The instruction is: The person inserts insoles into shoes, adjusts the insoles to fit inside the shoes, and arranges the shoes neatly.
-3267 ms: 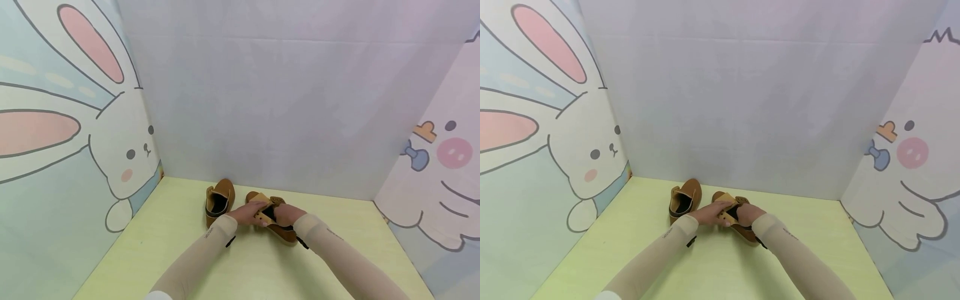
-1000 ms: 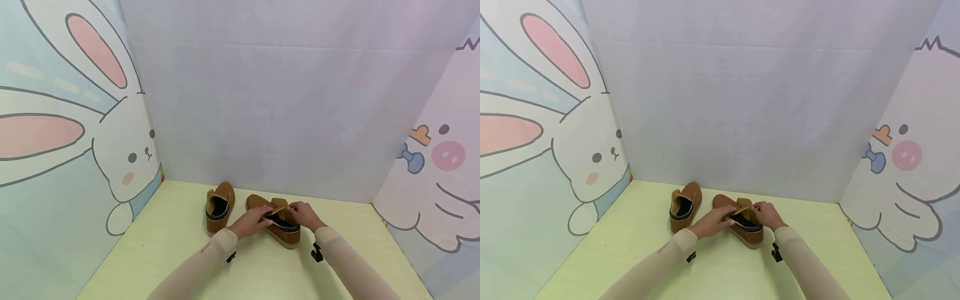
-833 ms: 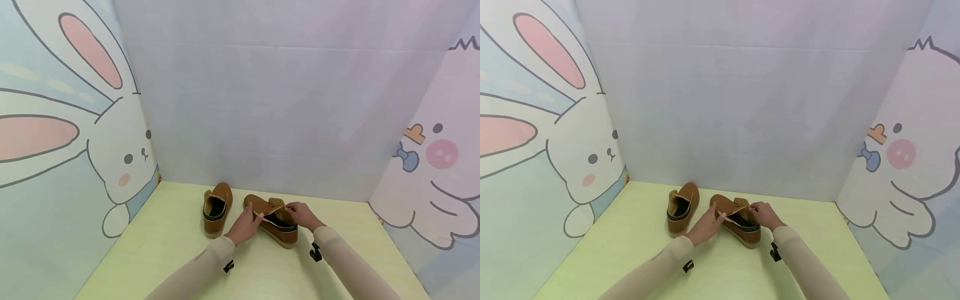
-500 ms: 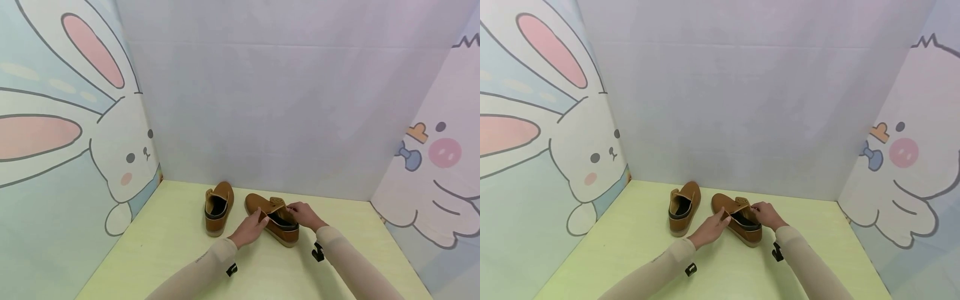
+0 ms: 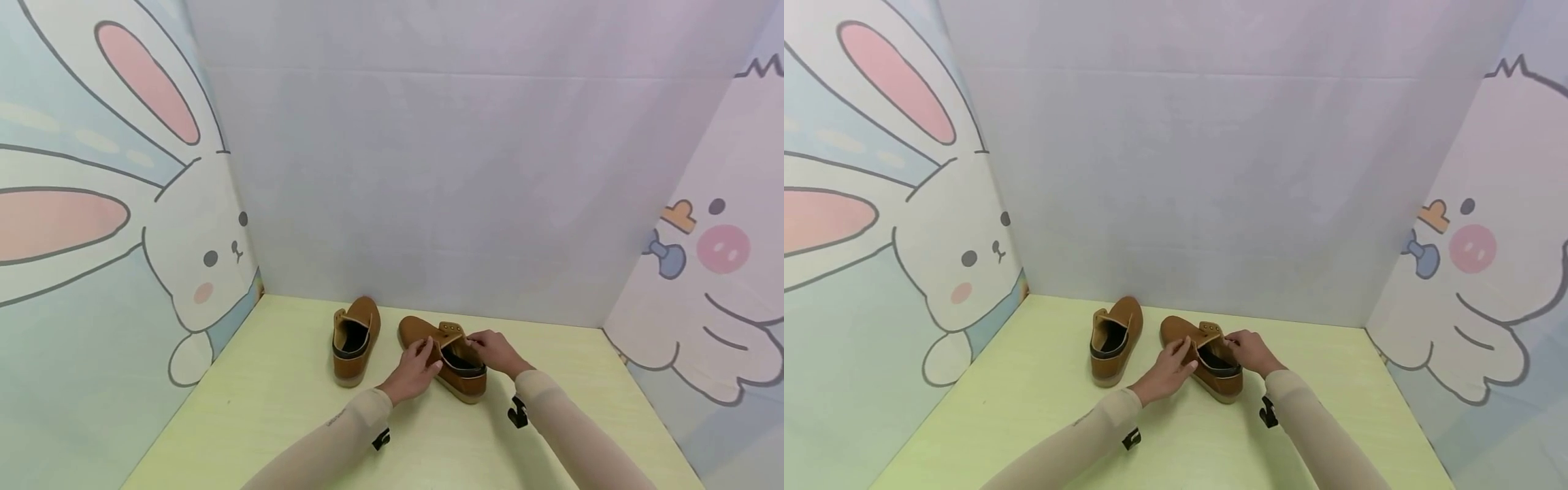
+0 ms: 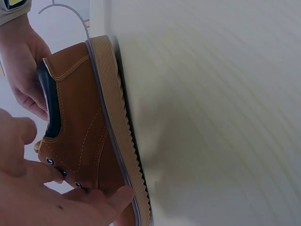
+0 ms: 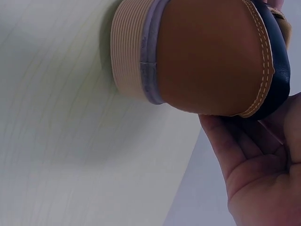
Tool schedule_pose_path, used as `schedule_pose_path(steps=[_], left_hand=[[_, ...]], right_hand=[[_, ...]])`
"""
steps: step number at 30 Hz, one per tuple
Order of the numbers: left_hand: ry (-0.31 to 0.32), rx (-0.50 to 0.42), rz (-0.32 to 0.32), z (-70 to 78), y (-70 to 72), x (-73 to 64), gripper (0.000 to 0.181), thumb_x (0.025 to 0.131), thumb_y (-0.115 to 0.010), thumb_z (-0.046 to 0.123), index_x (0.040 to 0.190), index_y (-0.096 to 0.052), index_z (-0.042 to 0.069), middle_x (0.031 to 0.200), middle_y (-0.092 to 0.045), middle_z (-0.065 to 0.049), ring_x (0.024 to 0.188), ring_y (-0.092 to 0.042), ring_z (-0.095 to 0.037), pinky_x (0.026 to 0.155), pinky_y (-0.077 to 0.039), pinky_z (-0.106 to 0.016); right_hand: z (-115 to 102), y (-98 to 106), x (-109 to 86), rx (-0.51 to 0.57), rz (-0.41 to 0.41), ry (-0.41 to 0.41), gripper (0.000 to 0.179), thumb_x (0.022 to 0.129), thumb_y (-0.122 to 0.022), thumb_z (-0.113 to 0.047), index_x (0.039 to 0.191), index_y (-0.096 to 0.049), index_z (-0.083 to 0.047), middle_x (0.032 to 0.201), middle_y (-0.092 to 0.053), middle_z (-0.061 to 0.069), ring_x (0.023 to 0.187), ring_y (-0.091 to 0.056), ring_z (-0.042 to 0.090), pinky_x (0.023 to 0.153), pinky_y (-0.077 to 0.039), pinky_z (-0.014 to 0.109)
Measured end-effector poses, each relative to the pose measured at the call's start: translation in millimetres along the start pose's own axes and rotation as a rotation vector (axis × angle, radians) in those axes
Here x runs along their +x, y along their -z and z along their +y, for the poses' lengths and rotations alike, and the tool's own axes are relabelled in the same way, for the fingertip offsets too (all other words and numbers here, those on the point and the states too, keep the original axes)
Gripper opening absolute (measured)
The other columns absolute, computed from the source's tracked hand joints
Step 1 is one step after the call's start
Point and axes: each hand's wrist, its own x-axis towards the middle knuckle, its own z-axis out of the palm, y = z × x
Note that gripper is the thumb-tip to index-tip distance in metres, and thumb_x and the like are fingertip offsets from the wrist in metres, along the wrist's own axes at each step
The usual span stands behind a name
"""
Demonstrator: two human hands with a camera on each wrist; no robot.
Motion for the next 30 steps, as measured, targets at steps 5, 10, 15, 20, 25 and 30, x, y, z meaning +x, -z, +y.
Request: schedule_pose_path(steps=[5, 10, 15, 20, 25, 30], left_hand=[[0.012, 0.004, -0.103, 1.5, -0.1, -5.7, 0.079, 0.108, -0.042, 0.048, 0.161, -0.012, -0.002, 0.167, -0.009, -0.021, 0.149, -0.026, -0.036, 0.118, -0.029, -0.049], [0.045, -0.096, -0.108, 7.3, 0.9, -7.4, 0.081, 0.108, -0.04, 0.052, 0.16, -0.014, -0.004, 0.167, -0.01, -0.021, 0.152, -0.019, -0.034, 0.12, -0.024, -0.05], [0.074, -0.146, -0.082, 11.5, 4.9, -3.2, 0.08, 0.108, -0.04, 0.05, 0.159, -0.016, -0.007, 0.165, -0.014, -0.023, 0.152, -0.018, -0.035, 0.12, -0.022, -0.05], [0.108, -0.215, -0.044, 11.8, 10.7, 2.8, 0.082, 0.107, -0.046, 0.046, 0.158, -0.015, -0.009, 0.164, -0.014, -0.027, 0.152, -0.016, -0.038, 0.12, -0.022, -0.052], [0.166, -0.236, 0.022, 8.3, 16.2, 12.3, 0.087, 0.103, -0.055, 0.046, 0.157, -0.017, -0.011, 0.16, -0.025, -0.029, 0.145, -0.034, -0.039, 0.112, -0.036, -0.052], [0.214, -0.157, 0.087, 5.0, 19.9, 21.9, 0.094, 0.095, -0.067, 0.045, 0.154, -0.023, -0.012, 0.15, -0.041, -0.03, 0.132, -0.05, -0.04, 0.103, -0.046, -0.052]], right_hand=[[3.0, 0.0, -1.4, 0.015, -0.02, -0.039, 0.024, 0.105, -0.056, -0.014, 0.104, -0.076, -0.001, 0.065, -0.052, -0.002, 0.059, -0.047, 0.013, 0.06, -0.041, 0.031], [5.3, -0.7, -1.0, 0.039, -0.027, -0.057, 0.026, 0.106, -0.054, -0.016, 0.096, -0.075, -0.004, 0.065, -0.05, -0.002, 0.062, -0.047, 0.014, 0.062, -0.04, 0.033], [1.1, -4.2, -1.5, 0.101, -0.045, -0.097, 0.029, 0.105, -0.048, -0.013, 0.092, -0.073, -0.004, 0.065, -0.053, 0.0, 0.062, -0.05, 0.015, 0.061, -0.043, 0.033], [-9.8, -11.6, -6.0, 0.305, -0.101, -0.142, 0.033, 0.101, -0.042, -0.007, 0.105, -0.073, 0.005, 0.082, -0.069, 0.008, 0.071, -0.067, 0.02, 0.063, -0.059, 0.037], [-27.3, -18.4, -9.0, 0.39, -0.169, -0.117, 0.033, 0.099, -0.042, -0.001, 0.114, -0.069, 0.011, 0.095, -0.072, 0.017, 0.079, -0.072, 0.03, 0.067, -0.061, 0.042], [-44.4, -26.1, -9.5, 0.363, -0.203, -0.057, 0.032, 0.096, -0.043, 0.003, 0.114, -0.069, 0.011, 0.099, -0.072, 0.024, 0.081, -0.073, 0.033, 0.068, -0.06, 0.041]])
